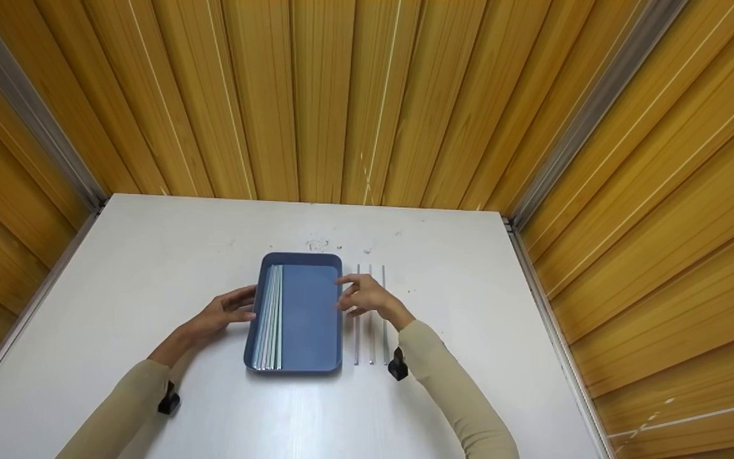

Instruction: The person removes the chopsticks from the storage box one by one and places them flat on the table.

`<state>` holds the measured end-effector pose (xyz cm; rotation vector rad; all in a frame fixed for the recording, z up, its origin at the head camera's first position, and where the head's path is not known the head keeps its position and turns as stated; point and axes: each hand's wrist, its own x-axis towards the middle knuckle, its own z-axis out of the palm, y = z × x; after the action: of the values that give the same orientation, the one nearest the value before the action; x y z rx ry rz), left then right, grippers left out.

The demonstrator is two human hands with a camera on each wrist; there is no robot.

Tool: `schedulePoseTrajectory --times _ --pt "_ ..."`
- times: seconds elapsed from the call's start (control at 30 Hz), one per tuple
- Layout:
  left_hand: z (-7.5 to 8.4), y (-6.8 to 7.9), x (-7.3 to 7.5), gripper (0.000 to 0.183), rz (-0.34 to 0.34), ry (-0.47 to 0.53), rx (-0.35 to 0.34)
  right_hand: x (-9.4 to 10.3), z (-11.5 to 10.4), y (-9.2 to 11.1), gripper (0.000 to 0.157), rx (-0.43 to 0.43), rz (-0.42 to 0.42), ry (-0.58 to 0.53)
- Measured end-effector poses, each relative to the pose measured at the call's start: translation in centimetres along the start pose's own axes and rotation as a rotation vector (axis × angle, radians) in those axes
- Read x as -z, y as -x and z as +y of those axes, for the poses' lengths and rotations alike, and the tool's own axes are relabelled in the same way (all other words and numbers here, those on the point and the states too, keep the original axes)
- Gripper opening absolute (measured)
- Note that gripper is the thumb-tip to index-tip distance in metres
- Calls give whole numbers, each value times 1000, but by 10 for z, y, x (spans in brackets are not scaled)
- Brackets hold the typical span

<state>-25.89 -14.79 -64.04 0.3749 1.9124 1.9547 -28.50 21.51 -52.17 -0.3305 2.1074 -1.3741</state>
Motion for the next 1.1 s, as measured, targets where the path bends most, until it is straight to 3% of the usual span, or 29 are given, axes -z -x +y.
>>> schedulePoseTrajectory --times 0.3,0.6,0.77,0.97,1.1 --pt "-3 -5 -9 70 -20 5 6 -37 -6 -28 56 34 -50 25" --pt "-4 -10 -11 70 -28 -1 -15 -53 17 -56 83 -57 -116 -193" --pt "-4 -8 -8 72 -39 3 -11 -66 24 -75 90 -38 -144 -304" --pt "-2 -1 -1 73 -31 26 -1 -86 21 -89 94 26 -104 -167" --pt "-1 -2 0 72 -13 7 15 -94 14 -89 94 -26 -31 -68"
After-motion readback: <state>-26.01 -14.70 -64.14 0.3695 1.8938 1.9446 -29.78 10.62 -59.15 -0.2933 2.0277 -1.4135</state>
